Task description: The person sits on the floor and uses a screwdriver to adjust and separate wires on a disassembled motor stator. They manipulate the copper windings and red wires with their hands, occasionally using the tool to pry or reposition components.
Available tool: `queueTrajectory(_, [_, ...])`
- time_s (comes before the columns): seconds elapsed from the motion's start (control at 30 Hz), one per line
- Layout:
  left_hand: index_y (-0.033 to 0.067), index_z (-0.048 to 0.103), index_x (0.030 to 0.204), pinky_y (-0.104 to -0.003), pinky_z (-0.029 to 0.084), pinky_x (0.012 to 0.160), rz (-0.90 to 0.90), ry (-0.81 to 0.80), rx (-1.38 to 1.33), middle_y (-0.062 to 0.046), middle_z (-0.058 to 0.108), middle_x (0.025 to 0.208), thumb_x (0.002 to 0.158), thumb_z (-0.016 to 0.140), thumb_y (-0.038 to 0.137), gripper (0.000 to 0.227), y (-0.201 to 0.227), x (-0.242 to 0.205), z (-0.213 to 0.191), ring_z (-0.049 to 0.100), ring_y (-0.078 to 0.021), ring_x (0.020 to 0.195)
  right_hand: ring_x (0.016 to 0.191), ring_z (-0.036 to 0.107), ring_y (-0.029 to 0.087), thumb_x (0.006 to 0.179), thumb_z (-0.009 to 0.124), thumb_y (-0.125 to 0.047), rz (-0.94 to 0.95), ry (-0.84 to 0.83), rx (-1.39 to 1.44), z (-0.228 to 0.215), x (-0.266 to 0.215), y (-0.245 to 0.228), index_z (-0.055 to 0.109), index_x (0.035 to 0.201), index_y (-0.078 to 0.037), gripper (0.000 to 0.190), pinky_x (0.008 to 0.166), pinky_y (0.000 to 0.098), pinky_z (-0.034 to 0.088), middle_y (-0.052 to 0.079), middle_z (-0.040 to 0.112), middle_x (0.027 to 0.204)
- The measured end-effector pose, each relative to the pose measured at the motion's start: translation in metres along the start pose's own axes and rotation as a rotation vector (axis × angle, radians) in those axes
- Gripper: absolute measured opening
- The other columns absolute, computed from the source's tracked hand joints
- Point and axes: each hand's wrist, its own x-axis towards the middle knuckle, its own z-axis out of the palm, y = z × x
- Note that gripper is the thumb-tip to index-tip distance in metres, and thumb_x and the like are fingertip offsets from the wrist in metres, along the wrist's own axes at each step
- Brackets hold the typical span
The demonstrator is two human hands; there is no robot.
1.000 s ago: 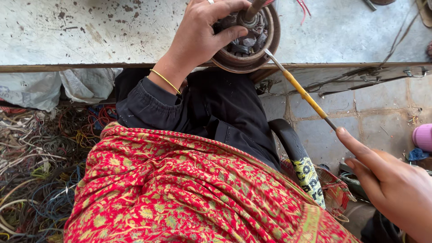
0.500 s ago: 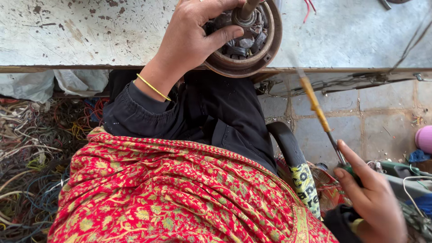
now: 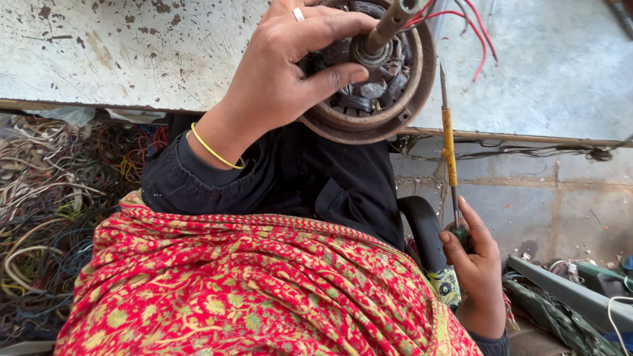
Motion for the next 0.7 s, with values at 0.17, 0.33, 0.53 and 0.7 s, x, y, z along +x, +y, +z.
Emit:
queueTrajectory(0.17, [0.0089, 0.070, 0.128, -0.037, 0.042, 0.102, 0.033, 0.028, 0.008, -0.005, 0.073, 0.117, 0.106, 0.080, 0.021, 0.027, 0.004, 0.001, -0.001, 0.063, -0.0240, 0.113, 0.067, 0.049, 0.005, 0.090, 0.067, 0.003, -0.021, -0.003, -0.012, -0.005, -0.005, 0.006, 0.043, 0.159, -0.004, 0.073, 0.058, 0.0207, 0.040, 0.002, 0.061, 0.087])
queueTrajectory(0.33, [0.0098, 0.064, 0.135, -0.036, 0.042, 0.107, 0.069, 0.051, 0.017, -0.005, 0.070, 0.123, 0.109, 0.075, 0.024, 0.031, 0.004, 0.002, -0.002, 0.064, -0.0232, 0.120, 0.066, 0.051, 0.005, 0.090, 0.065, 0.005, -0.127, -0.079, 0.177, -0.015, -0.012, 0.003, 0.039, 0.161, -0.005, 0.077, 0.057, 0.0188, 0.039, 0.007, 0.062, 0.088])
queueTrajectory(0.53, [0.0099, 0.058, 0.140, -0.038, 0.042, 0.108, 0.038, 0.066, 0.004, -0.006, 0.067, 0.134, 0.113, 0.073, 0.030, 0.037, 0.004, -0.001, -0.002, 0.061, -0.0250, 0.124, 0.059, 0.059, 0.009, 0.100, 0.057, 0.002, -0.211, -0.120, 0.456, -0.007, -0.014, -0.034, 0.034, 0.158, -0.012, 0.064, 0.047, 0.0168, 0.047, 0.026, 0.064, 0.111])
queueTrajectory(0.7, [0.0103, 0.061, 0.139, -0.038, 0.041, 0.112, 0.055, 0.099, -0.003, -0.007, 0.065, 0.138, 0.113, 0.066, 0.029, 0.032, 0.000, -0.004, 0.002, 0.057, -0.0257, 0.129, 0.080, 0.069, 0.032, 0.109, 0.047, -0.016, -0.320, -0.011, 0.693, -0.018, -0.036, -0.031, 0.055, 0.148, 0.000, 0.043, 0.058, 0.0341, 0.060, 0.038, 0.062, 0.125])
